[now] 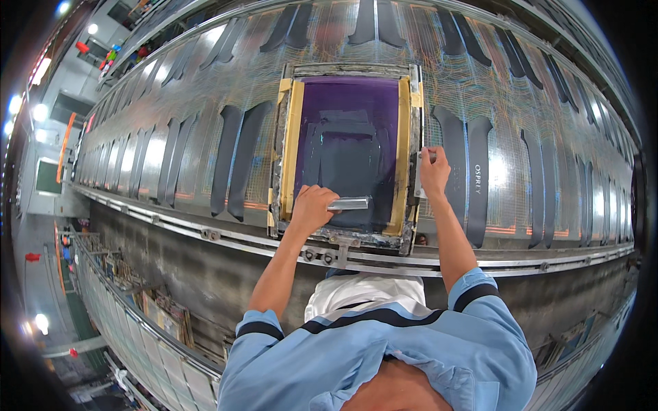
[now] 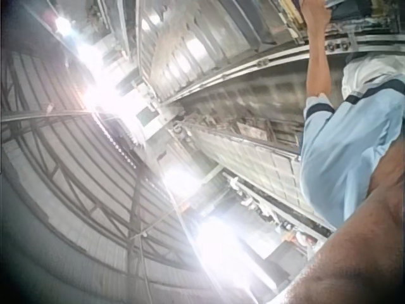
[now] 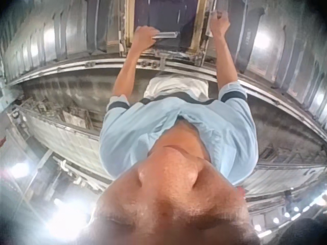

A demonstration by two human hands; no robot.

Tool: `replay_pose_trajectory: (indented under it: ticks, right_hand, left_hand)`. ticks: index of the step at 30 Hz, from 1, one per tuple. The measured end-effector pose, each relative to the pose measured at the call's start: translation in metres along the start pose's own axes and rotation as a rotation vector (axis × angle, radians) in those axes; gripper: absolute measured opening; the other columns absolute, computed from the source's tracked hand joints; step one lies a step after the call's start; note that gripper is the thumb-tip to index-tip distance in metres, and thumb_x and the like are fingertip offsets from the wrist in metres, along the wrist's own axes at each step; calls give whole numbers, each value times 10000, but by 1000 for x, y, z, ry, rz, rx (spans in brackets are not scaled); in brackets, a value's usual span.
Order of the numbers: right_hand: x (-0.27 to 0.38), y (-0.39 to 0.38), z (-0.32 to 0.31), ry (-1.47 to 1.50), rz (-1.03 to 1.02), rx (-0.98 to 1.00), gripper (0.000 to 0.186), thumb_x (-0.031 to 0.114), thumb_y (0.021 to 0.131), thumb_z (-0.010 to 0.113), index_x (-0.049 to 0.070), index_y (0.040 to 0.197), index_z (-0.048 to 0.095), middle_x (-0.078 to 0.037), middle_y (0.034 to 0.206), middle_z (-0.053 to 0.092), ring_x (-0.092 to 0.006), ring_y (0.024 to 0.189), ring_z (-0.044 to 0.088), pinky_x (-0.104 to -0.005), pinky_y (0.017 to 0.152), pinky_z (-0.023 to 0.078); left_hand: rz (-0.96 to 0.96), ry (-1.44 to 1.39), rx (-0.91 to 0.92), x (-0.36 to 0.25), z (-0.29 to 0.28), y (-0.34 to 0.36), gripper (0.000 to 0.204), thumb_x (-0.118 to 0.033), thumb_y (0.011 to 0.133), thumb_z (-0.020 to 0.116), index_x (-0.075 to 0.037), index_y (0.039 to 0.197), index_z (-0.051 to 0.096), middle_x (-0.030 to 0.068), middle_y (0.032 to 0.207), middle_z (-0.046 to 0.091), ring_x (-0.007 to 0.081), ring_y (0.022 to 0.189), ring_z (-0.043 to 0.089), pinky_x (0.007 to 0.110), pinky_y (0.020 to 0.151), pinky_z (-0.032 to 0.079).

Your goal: The person uses a squeegee to spread ink across a screen printing frame. They repeatedly pull the squeegee across the mesh to transfer ink onto the fabric below.

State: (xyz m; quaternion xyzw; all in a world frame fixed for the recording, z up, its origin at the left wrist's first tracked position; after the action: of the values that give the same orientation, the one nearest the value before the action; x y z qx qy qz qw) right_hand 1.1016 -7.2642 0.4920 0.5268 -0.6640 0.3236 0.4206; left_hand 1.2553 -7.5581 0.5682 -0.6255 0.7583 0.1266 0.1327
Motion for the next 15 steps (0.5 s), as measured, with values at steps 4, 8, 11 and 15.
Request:
replay_pose_trajectory:
  ticks: [4,8,11,15]
  right_hand:
    - [-7,2,10,-41,-24,-56,197,231,974,677,39,1014,658,-152,790,726,-323,735,717,-425,712,536]
    - [-10,3,12,-13,28,-44,176,214,967,683,43,1003,659,-155,786,723,-324,735,720,-414,713,537]
    - [-13,1,19,-59,39,-38,185,218,974,682,36,1002,657,-141,771,717,-291,690,691,-406,684,521]
    - [0,3,15,-389,179,127,221,258,956,710,44,982,664,-142,870,743,-335,826,710,-478,748,526]
  left_hand:
    - [34,-8,-17,10,22,-8,193,-196,730,848,-148,903,776,2,922,739,237,877,662,408,839,448]
    - [86,-31,111,15,2,10,149,-247,754,833,-151,851,773,22,854,742,249,807,675,410,770,420]
    - [156,-51,116,27,-10,53,148,-244,756,831,-139,839,768,32,836,742,254,786,676,416,790,433]
    - [208,-30,63,52,-7,118,145,-239,750,832,-135,821,760,39,819,735,260,777,676,421,771,428]
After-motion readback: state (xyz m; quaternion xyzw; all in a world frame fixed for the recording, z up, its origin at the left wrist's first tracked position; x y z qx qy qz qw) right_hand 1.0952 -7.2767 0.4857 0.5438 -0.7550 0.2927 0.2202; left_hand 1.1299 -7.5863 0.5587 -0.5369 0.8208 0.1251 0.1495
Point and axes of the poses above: each hand's wrist, its own y-axis towards the middle knuckle, its own z-axis out of the palm, x = y × z, the point moved 2 cm from there along y, towards the middle knuckle
